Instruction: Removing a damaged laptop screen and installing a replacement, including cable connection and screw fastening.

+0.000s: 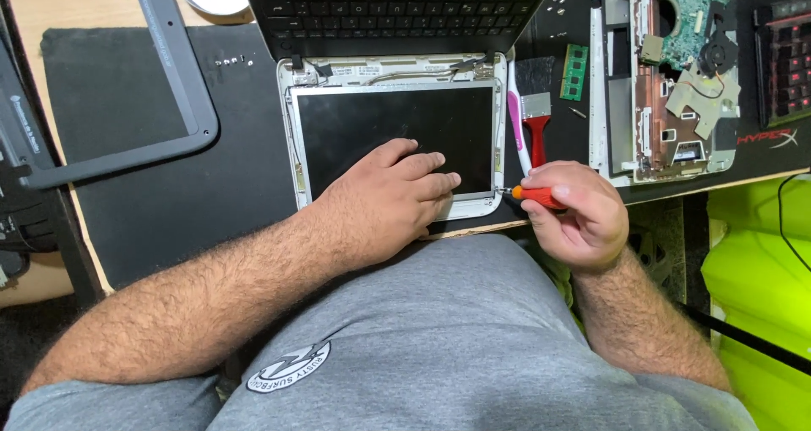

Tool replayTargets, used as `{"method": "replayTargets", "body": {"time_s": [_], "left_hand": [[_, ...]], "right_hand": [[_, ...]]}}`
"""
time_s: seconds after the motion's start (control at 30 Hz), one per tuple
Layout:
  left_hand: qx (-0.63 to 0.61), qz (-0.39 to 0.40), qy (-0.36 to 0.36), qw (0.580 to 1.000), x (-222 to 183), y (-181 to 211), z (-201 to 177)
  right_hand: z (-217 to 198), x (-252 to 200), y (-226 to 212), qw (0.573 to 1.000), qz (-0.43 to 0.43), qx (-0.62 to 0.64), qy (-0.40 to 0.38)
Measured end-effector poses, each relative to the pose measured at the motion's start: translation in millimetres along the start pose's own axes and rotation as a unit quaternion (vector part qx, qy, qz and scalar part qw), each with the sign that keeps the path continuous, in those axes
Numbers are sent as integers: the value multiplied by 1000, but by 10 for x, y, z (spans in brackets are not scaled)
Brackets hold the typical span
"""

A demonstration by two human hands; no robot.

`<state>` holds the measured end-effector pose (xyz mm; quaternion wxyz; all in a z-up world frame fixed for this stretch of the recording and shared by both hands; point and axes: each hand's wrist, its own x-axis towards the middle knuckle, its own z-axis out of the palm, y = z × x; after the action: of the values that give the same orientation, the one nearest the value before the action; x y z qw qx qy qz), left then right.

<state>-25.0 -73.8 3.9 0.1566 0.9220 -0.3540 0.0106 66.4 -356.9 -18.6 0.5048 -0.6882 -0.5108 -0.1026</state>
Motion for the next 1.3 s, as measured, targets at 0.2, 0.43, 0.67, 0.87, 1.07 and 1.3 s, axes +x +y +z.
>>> {"method": "replayTargets", "body": {"time_s": [0.2,0.43,0.67,0.87,1.07,1.3], "left_hand": [[0,15,11,1000,-27,-37,2],[-8,5,5,1000,-6,-17,-30],[4,7,4,1000,-19,-44,84],[2,-2,-2,1000,3,-35,79],[-5,-20,-10,1000,0,-22,49],[-5,-22,-10,1000,9,-3,14]], "right_hand": [[19,-18,22,1000,2,-5,-2],[-6,41,-14,1000,4,-8,-22],[-73,236,-144,999,22,29,-30],[-70,42,21,998,-34,-43,-9],[-25,-3,22,1000,-13,-2,-16],[-48,99,32,999,-27,-23,-21]]}}
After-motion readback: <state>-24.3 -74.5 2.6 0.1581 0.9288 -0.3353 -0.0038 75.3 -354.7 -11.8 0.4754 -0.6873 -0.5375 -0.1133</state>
